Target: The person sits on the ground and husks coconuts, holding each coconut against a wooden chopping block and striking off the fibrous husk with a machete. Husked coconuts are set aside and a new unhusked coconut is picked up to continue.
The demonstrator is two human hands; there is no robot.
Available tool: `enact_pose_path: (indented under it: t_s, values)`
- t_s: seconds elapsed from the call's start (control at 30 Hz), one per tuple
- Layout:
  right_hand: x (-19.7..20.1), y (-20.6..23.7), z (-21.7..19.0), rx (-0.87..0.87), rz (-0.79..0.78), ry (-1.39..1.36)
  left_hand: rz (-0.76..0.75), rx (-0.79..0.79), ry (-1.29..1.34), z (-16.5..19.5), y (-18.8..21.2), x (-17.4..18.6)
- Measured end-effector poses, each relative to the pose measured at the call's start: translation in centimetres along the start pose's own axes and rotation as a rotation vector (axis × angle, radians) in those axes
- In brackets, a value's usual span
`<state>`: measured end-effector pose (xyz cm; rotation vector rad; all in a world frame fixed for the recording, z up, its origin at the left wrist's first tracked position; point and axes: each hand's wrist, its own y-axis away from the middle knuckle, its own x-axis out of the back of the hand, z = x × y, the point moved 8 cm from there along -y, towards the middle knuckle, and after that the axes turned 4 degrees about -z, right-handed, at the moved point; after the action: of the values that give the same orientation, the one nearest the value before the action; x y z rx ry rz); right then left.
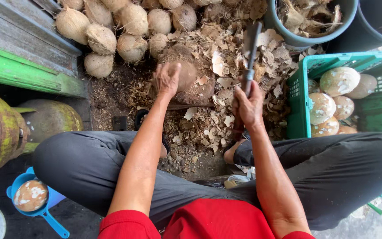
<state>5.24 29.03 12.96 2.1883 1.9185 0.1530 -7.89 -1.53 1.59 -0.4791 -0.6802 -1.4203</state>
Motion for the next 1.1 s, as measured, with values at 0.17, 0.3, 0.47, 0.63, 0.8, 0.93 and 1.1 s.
enact_pose_path:
  t_s: [0.17,0.3,0.47,0.63,0.8,0.93,1.1]
  values:
    - [-3.1,1.5,-4.9,0.045,-0.036,0.214,0.126,0.153,0.084,-1.4,0.9,-0.2]
    - [-2.7,2.5,-8.7,0.286,-0.025,0.124,0.173,-0.068,-0.038,0.5,-0.1,-0.4]
    - [-3.5,0.9,-6.6,0.390,-0.031,-0.162,0.178,-0.070,-0.014,0.9,-0.2,-0.1]
    - [-7.6,2.1,5.2,-0.481,-0.208,0.642,0.164,-0.106,-0.033,1.9,0.5,0.2]
    - [-4.7,1.0,1.1,-0.096,-0.002,0.230,0.232,-0.200,-0.042,2.6,0.8,0.8]
    - [-5.0,0.1,0.6,0.091,0.006,-0.056,0.168,-0.151,-0.058,1.2,0.3,0.0]
    - [-7.7,1.5,9.5,-0.463,-0.189,0.550,0.108,-0.093,-0.142,0.3,0.1,-0.7]
